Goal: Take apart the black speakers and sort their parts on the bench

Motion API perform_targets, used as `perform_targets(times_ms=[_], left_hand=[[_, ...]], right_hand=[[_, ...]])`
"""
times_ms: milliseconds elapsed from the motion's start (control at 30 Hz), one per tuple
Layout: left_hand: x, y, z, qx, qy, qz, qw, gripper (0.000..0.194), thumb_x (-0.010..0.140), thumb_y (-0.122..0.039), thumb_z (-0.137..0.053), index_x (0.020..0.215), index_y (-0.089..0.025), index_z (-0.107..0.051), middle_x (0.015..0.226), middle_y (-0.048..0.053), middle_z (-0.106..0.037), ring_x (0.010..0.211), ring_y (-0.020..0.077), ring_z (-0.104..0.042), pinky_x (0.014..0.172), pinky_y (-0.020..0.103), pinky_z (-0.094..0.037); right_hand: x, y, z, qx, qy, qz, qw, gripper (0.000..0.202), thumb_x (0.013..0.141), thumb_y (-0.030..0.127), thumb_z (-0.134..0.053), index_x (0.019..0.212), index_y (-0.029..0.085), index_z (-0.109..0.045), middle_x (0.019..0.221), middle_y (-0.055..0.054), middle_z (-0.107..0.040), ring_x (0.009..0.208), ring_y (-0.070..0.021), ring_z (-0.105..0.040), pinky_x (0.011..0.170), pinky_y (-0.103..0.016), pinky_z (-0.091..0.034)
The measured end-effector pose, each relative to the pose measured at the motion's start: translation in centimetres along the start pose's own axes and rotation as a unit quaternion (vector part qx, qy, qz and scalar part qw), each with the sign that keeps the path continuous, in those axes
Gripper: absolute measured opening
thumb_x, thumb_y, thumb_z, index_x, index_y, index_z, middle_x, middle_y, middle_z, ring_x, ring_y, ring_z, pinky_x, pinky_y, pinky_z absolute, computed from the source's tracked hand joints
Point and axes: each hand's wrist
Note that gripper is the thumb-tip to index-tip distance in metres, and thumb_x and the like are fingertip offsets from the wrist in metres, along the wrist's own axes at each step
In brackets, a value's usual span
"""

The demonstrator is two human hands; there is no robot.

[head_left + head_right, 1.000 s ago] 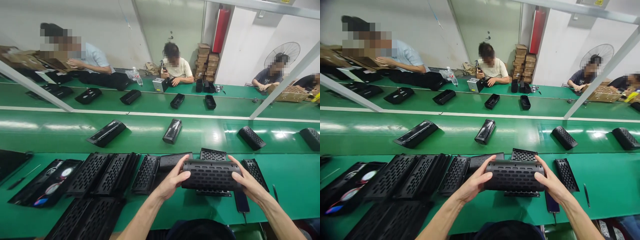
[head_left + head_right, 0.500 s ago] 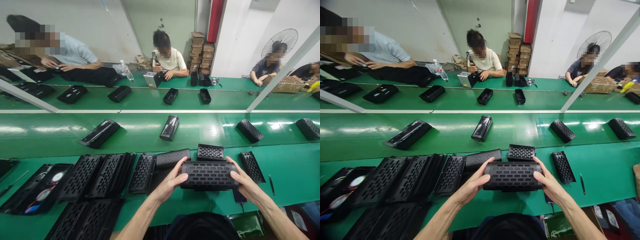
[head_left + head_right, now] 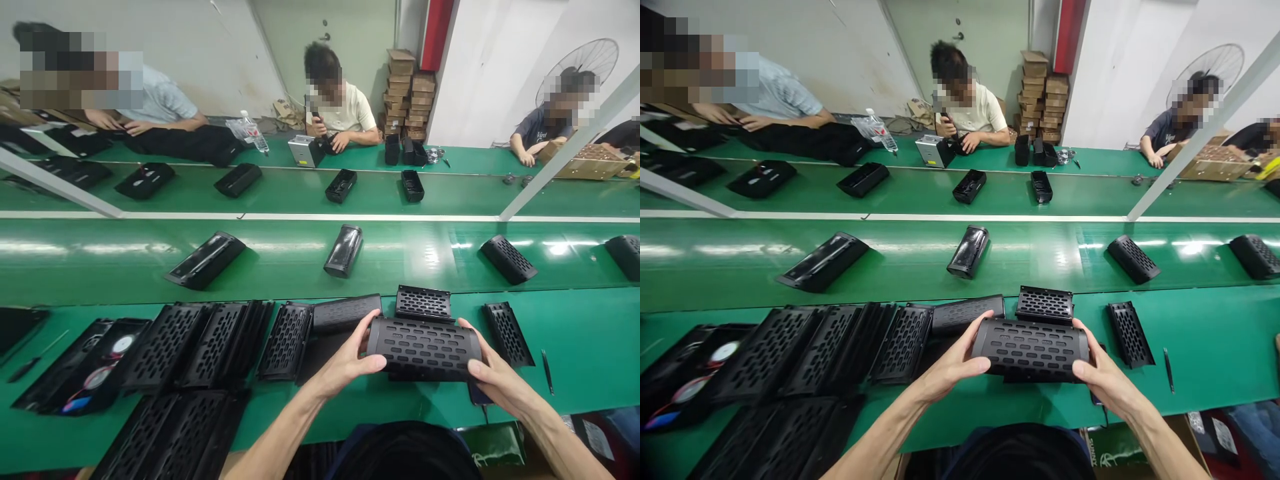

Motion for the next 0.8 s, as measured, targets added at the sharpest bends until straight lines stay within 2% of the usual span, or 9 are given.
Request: perform_targets(times_ms=[100,200,333,467,533,633,700,733,800], left_hand=[[0.3,-0.2,-0.2,0.004,-0.009,-0.029,1.000,0.113,0.071,-0.054,-0.086,0.161,-0.021,-0.025,0.152,0.016,-0.054,0.139,0.0365,-0.052,0.117,0.049,-0.042],[0.7,-0.5,-0.4,0.024,-0.014,-0.044,0.999,0.116,0.070,-0.060,-0.086,0.161,-0.019,-0.025,0.154,0.018,-0.053,0.140,0.0389,-0.052,0.117,0.051,-0.043],[1.5,-0.8,-0.3,0.035,0.006,-0.031,0.999,0.123,0.071,-0.066,-0.085,0.166,-0.024,-0.018,0.158,0.017,-0.050,0.144,0.0400,-0.049,0.120,0.053,-0.039],[3.2,-1.3,-0.4,0.031,-0.004,-0.072,0.997,0.124,0.070,-0.066,-0.087,0.167,-0.029,-0.019,0.162,0.017,-0.046,0.139,0.0387,-0.055,0.116,0.051,-0.044],[4.1,-1.3,-0.1,0.006,-0.065,-0.129,0.989,0.116,0.071,-0.068,-0.084,0.164,-0.028,-0.027,0.161,0.019,-0.046,0.130,0.0358,-0.062,0.107,0.048,-0.052],[4.6,0.0,1.4,0.013,-0.273,-0.195,0.942,0.077,0.078,-0.065,-0.078,0.138,-0.020,-0.057,0.134,0.017,-0.066,0.106,0.0273,-0.070,0.087,0.038,-0.058],[4.0,2.3,3.0,0.077,-0.433,-0.163,0.883,0.055,0.083,-0.066,-0.069,0.108,-0.018,-0.066,0.099,0.010,-0.073,0.086,0.0219,-0.068,0.076,0.032,-0.055],[3.4,3.9,3.8,0.115,-0.491,-0.119,0.855,0.052,0.084,-0.069,-0.062,0.097,-0.018,-0.064,0.086,0.006,-0.070,0.076,0.0199,-0.065,0.071,0.031,-0.053],[2.1,7.3,5.0,0.156,-0.540,-0.047,0.826,0.052,0.088,-0.071,-0.050,0.089,-0.020,-0.060,0.074,0.003,-0.065,0.065,0.0185,-0.060,0.062,0.029,-0.048]], right_hand=[[-0.3,-0.2,0.3,-0.050,0.024,0.027,0.998,0.127,0.069,0.057,-0.093,0.166,0.033,-0.015,0.162,-0.016,-0.044,0.146,-0.0379,-0.046,0.122,-0.055,-0.033],[-0.3,-0.1,0.4,-0.072,0.012,0.044,0.996,0.118,0.074,0.057,-0.089,0.165,0.033,-0.018,0.162,-0.016,-0.044,0.145,-0.0378,-0.047,0.120,-0.054,-0.037],[0.1,0.4,0.9,-0.079,0.006,0.039,0.996,0.118,0.069,0.064,-0.090,0.162,0.030,-0.025,0.157,-0.017,-0.050,0.142,-0.0384,-0.051,0.119,-0.054,-0.039],[1.4,1.5,1.5,-0.031,-0.009,0.041,0.999,0.091,0.076,0.066,-0.085,0.148,0.030,-0.043,0.143,-0.016,-0.063,0.130,-0.0367,-0.063,0.109,-0.054,-0.049],[2.9,2.6,2.0,0.011,-0.044,0.081,0.996,0.079,0.076,0.060,-0.087,0.139,0.030,-0.051,0.136,-0.013,-0.068,0.122,-0.0344,-0.068,0.105,-0.053,-0.053],[7.1,5.0,3.9,0.093,-0.122,0.150,0.977,0.071,0.068,0.056,-0.092,0.125,0.028,-0.060,0.131,-0.010,-0.070,0.116,-0.0335,-0.069,0.099,-0.055,-0.059],[11.4,6.7,5.7,0.156,-0.192,0.153,0.957,0.059,0.069,0.053,-0.089,0.115,0.027,-0.062,0.128,-0.008,-0.071,0.111,-0.0326,-0.070,0.092,-0.060,-0.061],[13.8,7.3,6.6,0.180,-0.241,0.153,0.941,0.051,0.072,0.048,-0.086,0.111,0.028,-0.060,0.126,-0.006,-0.071,0.107,-0.0313,-0.072,0.090,-0.063,-0.061],[18.5,8.0,8.2,0.202,-0.323,0.142,0.914,0.041,0.075,0.038,-0.082,0.104,0.031,-0.053,0.123,-0.002,-0.071,0.099,-0.0280,-0.075,0.090,-0.065,-0.060]])
Point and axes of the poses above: each hand's wrist, its own x-axis towards the middle knuckle, its own z-axis out of the back of the hand, y = z × x
